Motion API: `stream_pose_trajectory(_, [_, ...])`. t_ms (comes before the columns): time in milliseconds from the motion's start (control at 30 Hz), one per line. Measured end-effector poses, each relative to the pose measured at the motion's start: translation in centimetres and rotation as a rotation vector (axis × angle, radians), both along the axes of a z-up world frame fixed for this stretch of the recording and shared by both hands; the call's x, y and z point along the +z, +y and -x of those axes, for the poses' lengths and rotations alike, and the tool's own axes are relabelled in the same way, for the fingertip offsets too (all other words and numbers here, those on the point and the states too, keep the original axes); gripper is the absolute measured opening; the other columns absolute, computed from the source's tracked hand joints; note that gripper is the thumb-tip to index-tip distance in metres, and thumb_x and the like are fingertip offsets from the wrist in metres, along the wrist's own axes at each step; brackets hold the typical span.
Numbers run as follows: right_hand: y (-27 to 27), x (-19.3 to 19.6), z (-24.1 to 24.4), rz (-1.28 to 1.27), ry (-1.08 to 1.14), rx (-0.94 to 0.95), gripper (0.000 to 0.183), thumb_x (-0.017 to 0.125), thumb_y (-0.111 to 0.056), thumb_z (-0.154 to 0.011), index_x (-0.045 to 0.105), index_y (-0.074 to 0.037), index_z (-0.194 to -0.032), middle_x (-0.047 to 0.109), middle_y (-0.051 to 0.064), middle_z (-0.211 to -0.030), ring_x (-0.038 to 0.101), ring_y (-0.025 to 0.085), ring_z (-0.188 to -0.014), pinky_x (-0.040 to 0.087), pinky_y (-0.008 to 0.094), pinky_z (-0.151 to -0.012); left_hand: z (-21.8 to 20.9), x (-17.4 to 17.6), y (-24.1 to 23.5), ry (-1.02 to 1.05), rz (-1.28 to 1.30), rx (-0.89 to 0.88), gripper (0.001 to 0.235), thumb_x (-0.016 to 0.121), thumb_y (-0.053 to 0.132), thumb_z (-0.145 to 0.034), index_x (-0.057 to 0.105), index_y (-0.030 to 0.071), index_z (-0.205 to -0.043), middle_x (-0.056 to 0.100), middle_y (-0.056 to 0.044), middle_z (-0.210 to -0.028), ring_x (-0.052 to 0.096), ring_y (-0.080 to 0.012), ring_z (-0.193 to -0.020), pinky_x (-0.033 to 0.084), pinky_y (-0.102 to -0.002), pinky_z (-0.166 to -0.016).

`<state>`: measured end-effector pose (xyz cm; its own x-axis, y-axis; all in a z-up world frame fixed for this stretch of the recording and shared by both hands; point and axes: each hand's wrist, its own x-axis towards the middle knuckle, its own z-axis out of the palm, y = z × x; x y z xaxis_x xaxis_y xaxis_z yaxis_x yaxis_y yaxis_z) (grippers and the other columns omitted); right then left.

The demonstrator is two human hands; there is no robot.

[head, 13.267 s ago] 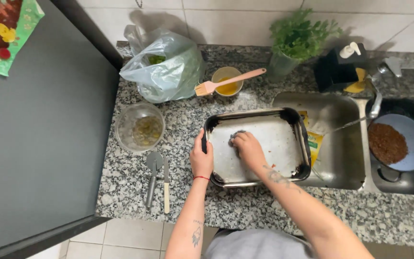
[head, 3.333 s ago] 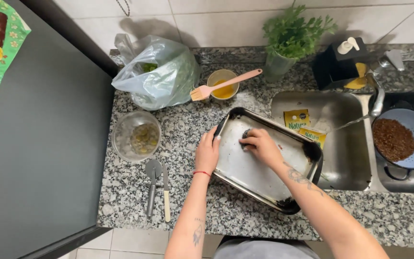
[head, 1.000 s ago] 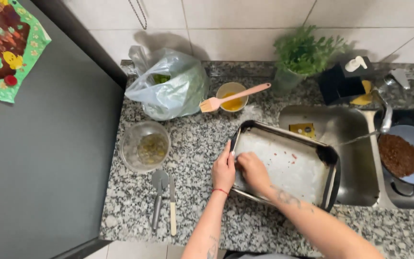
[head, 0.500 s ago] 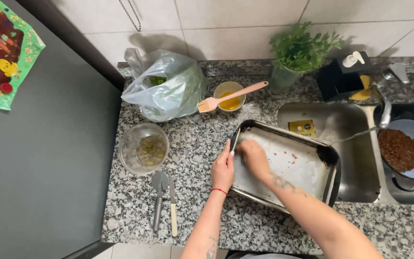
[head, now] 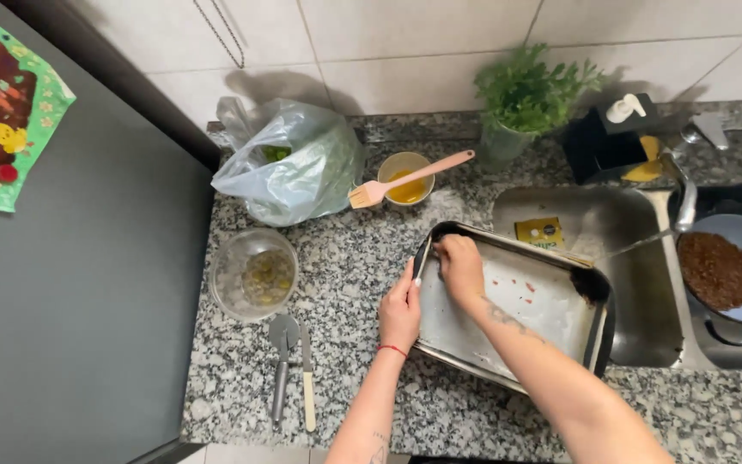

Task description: The person washes a rectangular metal baking tray in a kitchen sink using a sponge and running water. They scrub the interior surface thoroughly, rinse the tray, and then dry it with a cloth before placing it on the countertop.

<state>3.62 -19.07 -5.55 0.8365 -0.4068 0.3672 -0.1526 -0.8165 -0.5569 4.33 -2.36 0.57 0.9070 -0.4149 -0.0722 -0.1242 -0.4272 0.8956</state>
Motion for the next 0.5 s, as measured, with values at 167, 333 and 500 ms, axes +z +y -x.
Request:
stream_pose_trajectory(167, [4.5,2.2,3.5,-0.073,0.076,0.203,0.014,0.054,0.001,-0.076,0.057,-0.010,-0.083,0.059,0.012,-0.084,0.057,0.033,-0.090,0.048,0.042,-0.078,-1.2,-1.8,-0.8,-0.047,0.005,0.000,0.041,0.046,0.021,-0.095,0.048,0.022,-0.136,0.061,-0.014,-0.120,0.058,-0.0322,-0.108,0.051,-0.043,-0.087])
stream_pose_trajectory(333, [0.6,1.1,0.7,-0.040,0.079,0.116,0.012,0.059,-0.005,-0.078,0.060,-0.016,-0.081,0.059,0.006,-0.082,0.057,0.029,-0.087,0.048,0.040,-0.079,-0.5,-0.3,-0.5,-0.008,0.012,-0.026,0.041,0.046,0.020,-0.095,0.048,0.022,-0.136,0.060,-0.014,-0.122,0.056,-0.0329,-0.111,0.050,-0.044,-0.089])
stream_pose_trajectory(500, [4.1,3.4,3.0,-0.126,0.068,0.115,0.010,0.053,-0.002,-0.083,0.058,-0.010,-0.080,0.058,0.013,-0.077,0.056,0.034,-0.083,0.047,0.044,-0.074,0.1,0.0,-0.5,0.012,-0.034,0.003,0.041,0.044,0.025,-0.096,0.047,0.023,-0.137,0.058,-0.014,-0.124,0.056,-0.0331,-0.112,0.049,-0.045,-0.089])
